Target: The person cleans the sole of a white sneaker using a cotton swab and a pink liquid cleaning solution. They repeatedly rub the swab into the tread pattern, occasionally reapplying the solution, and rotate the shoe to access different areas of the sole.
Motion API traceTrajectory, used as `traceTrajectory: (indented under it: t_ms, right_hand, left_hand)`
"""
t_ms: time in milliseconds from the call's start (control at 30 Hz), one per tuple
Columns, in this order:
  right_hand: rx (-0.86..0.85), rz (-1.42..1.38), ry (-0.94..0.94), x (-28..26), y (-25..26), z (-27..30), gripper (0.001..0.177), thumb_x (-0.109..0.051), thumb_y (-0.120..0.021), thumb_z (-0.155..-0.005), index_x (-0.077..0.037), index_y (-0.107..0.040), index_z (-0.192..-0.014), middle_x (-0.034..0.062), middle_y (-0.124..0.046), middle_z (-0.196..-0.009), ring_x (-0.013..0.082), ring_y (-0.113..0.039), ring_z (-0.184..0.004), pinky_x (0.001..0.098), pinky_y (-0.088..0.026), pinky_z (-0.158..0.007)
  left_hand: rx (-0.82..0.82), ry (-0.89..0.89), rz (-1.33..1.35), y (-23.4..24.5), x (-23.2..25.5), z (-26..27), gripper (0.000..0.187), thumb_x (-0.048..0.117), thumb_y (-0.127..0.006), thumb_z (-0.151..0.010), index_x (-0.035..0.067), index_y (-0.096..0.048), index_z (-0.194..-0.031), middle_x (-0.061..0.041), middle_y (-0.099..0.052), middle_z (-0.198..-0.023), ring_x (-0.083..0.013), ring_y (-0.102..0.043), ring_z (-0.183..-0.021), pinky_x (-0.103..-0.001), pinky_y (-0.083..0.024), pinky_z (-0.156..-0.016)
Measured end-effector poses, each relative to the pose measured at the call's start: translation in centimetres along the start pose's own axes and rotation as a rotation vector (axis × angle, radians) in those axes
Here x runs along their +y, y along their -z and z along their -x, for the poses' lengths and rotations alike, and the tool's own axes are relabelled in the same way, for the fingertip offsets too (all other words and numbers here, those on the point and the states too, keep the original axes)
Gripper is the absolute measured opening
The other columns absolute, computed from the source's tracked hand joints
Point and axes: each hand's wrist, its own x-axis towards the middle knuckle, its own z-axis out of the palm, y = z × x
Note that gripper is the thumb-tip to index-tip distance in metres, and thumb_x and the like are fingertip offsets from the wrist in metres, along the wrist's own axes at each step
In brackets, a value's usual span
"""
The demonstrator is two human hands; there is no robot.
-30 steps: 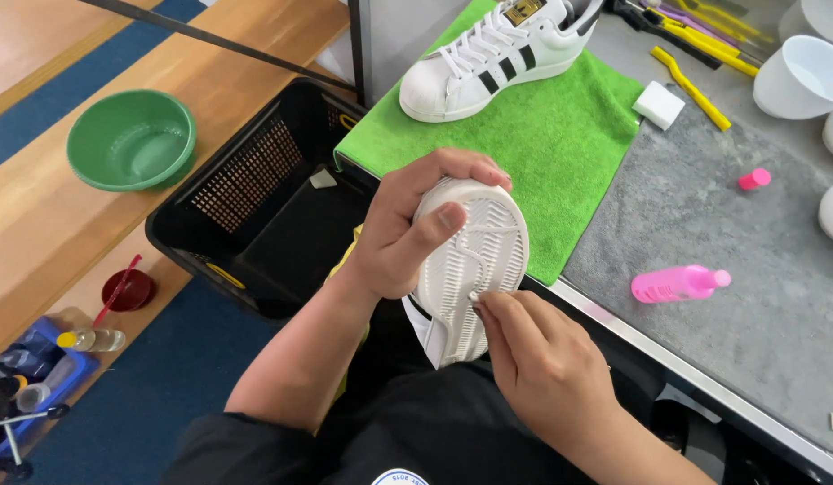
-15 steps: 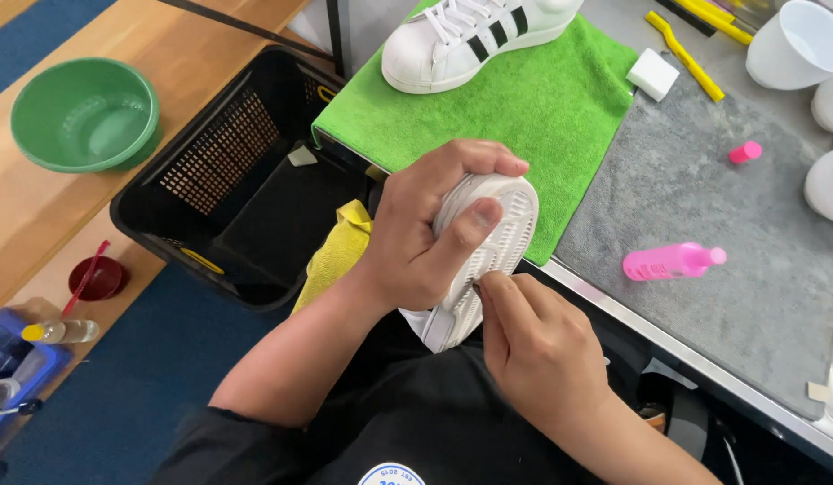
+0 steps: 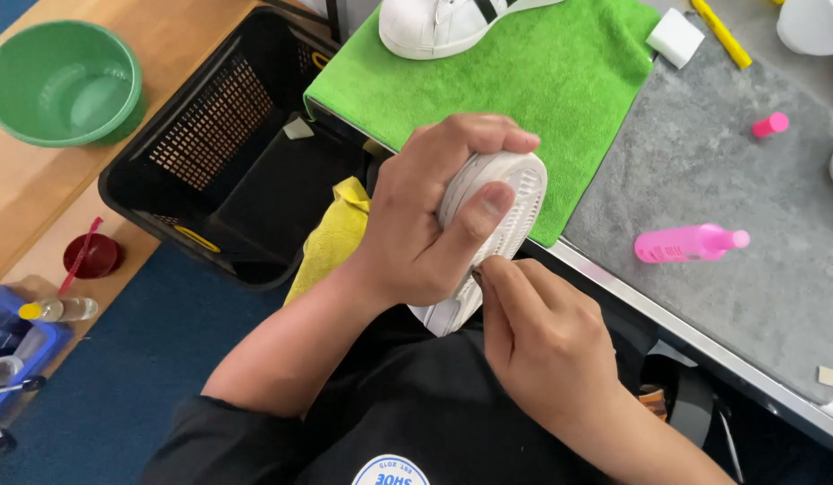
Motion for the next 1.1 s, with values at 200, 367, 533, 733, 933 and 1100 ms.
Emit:
traceTrajectory:
  t_ms: [200, 367, 533, 733, 933, 1100]
  right_hand:
    - [-0.043, -0.101, -0.085, 1.2, -0.3, 0.2, 0.006, -0.002, -0.055, -0.1, -0.005, -0.06, -0.099, 0.006, -0.05, -0.073, 0.0256, -0.046, -0.056, 0.0374, -0.041, -0.053]
    - [-0.041, -0.037, -0.057, 0.9, 0.2, 0.4, 0.007, -0.001, -0.054, -0.1, -0.005, -0.059, -0.099, 0.0067, -0.049, -0.073, 0.026, -0.046, -0.058, 0.038, -0.041, -0.055]
    - [-0.013, -0.029, -0.046, 0.8, 0.9, 0.5, 0.006, -0.004, -0.057, -0.1, -0.005, -0.063, -0.101, 0.0056, -0.055, -0.076, 0.0243, -0.051, -0.06, 0.0364, -0.043, -0.056]
    - [-0.03, 0.085, 0.021, 0.5, 0.4, 0.5, 0.007, -0.003, -0.053, -0.101, -0.005, -0.059, -0.1, 0.0049, -0.044, -0.07, 0.0243, -0.046, -0.058, 0.0365, -0.04, -0.053]
    - [-0.046, 0.022, -0.022, 0.6, 0.4, 0.3, 0.009, -0.002, -0.052, -0.1, -0.005, -0.055, -0.092, 0.0062, -0.041, -0.069, 0.0274, -0.043, -0.056, 0.0398, -0.037, -0.052]
    - [-0.024, -0.139, -0.089, 0.2, 0.6, 0.2, 0.007, 0.001, -0.054, -0.098, -0.003, -0.059, -0.095, 0.0068, -0.046, -0.07, 0.0261, -0.044, -0.057, 0.0373, -0.039, -0.054]
  left_hand:
    - [0.015, 0.001, -0.026, 0.1, 0.5, -0.1, 0.029, 0.03, -0.045, -0.105, 0.009, -0.058, -0.122, -0.005, -0.069, -0.122, -0.0278, -0.07, -0.123, -0.04, -0.051, -0.109]
    - [0.015, 0.006, 0.001, 0.0, 0.7, -0.1, 0.033, 0.033, -0.044, -0.106, 0.008, -0.059, -0.121, -0.007, -0.069, -0.122, -0.0273, -0.07, -0.122, -0.039, -0.052, -0.108]
    - [0.012, -0.018, 0.006, 0.3, 1.0, -0.4, 0.034, 0.033, -0.043, -0.105, 0.006, -0.06, -0.119, -0.008, -0.069, -0.119, -0.0285, -0.07, -0.12, -0.039, -0.052, -0.107]
    - [0.014, 0.001, 0.005, 0.1, 1.4, 0.0, 0.034, 0.032, -0.044, -0.105, 0.005, -0.06, -0.119, -0.009, -0.068, -0.12, -0.0296, -0.07, -0.121, -0.04, -0.052, -0.109]
    - [-0.002, -0.018, -0.09, -0.9, 1.2, -0.1, 0.031, 0.029, -0.043, -0.104, 0.008, -0.056, -0.122, -0.005, -0.067, -0.123, -0.0292, -0.07, -0.123, -0.042, -0.048, -0.109]
    - [-0.018, -0.007, -0.105, -0.9, 1.3, -0.1, 0.033, 0.03, -0.042, -0.104, 0.008, -0.057, -0.123, -0.005, -0.067, -0.124, -0.0292, -0.069, -0.124, -0.042, -0.046, -0.109]
